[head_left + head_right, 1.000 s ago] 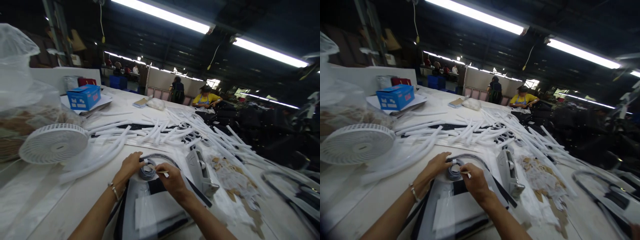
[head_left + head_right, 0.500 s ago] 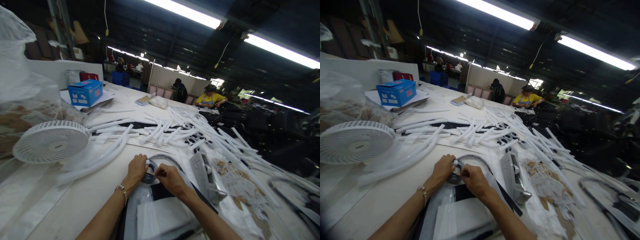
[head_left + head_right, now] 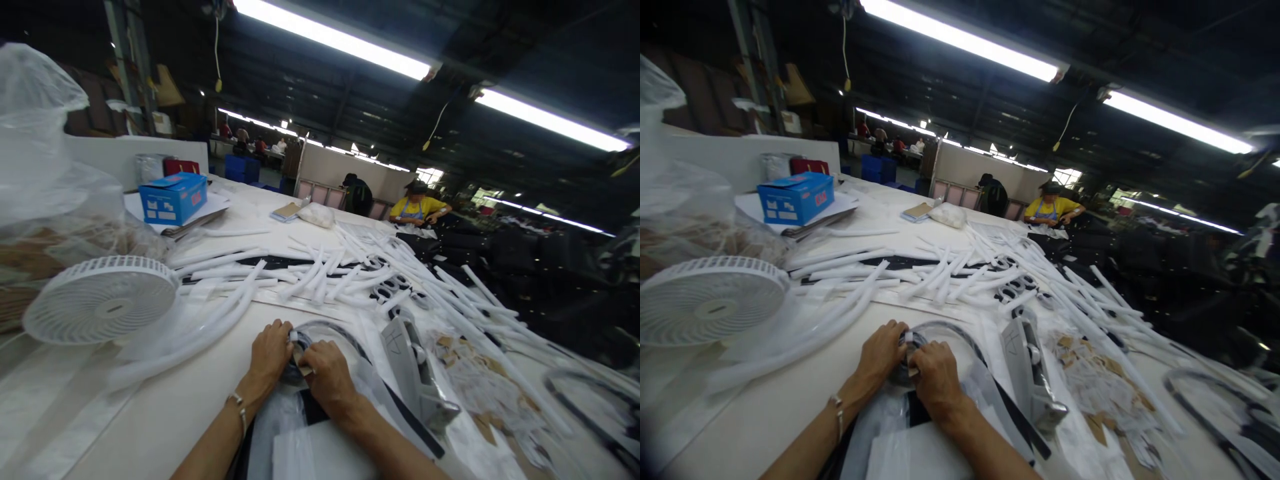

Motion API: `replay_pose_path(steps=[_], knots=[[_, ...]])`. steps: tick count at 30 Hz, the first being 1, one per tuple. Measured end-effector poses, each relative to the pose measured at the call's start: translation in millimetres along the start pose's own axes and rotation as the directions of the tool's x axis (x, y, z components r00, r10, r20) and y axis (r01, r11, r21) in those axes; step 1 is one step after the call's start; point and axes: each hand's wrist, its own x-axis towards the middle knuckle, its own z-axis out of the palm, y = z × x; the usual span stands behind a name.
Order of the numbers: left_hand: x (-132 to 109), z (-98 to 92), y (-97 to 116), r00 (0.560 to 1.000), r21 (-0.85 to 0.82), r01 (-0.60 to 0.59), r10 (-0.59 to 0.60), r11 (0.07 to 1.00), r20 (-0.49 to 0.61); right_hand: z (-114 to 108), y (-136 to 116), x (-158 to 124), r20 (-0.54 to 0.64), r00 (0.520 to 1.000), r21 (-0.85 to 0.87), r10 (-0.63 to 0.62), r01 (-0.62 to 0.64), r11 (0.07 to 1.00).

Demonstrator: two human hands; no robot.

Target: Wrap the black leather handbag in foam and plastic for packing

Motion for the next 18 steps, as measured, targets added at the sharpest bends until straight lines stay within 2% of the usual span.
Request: replay_pose_path(steps=[3,7,11,14,18], knots=[[0,-1.0,1,1.0,-0.026,0.014,-0.014,1.0,0.008,14,6,12,-0.093,0.992,-0.064,-0.084,0.079,0.995],[2,-0.2,-1,1.0,-0.079,0.023,-0.022,0.997,0.009,30,19,30,-0.171,0.94,-0.165,-0.294,0.267,0.949],[5,3.6,-6,0.999,-0.144,0.053,-0.051,0.988,0.014,40,33,45,-0.082,0.891,-0.221,-0.446,0.42,0.88],[8,4.6,-11,0.996,-0.192,0.083,-0.079,0.978,0.032,45,39,50,-0.021,0.878,-0.213,-0.478,0.464,0.86],[16,-0.9,-21,0.993,-0.267,0.108,-0.089,0.958,0.083,44,39,49,-0.029,0.869,-0.23,-0.495,0.476,0.849]])
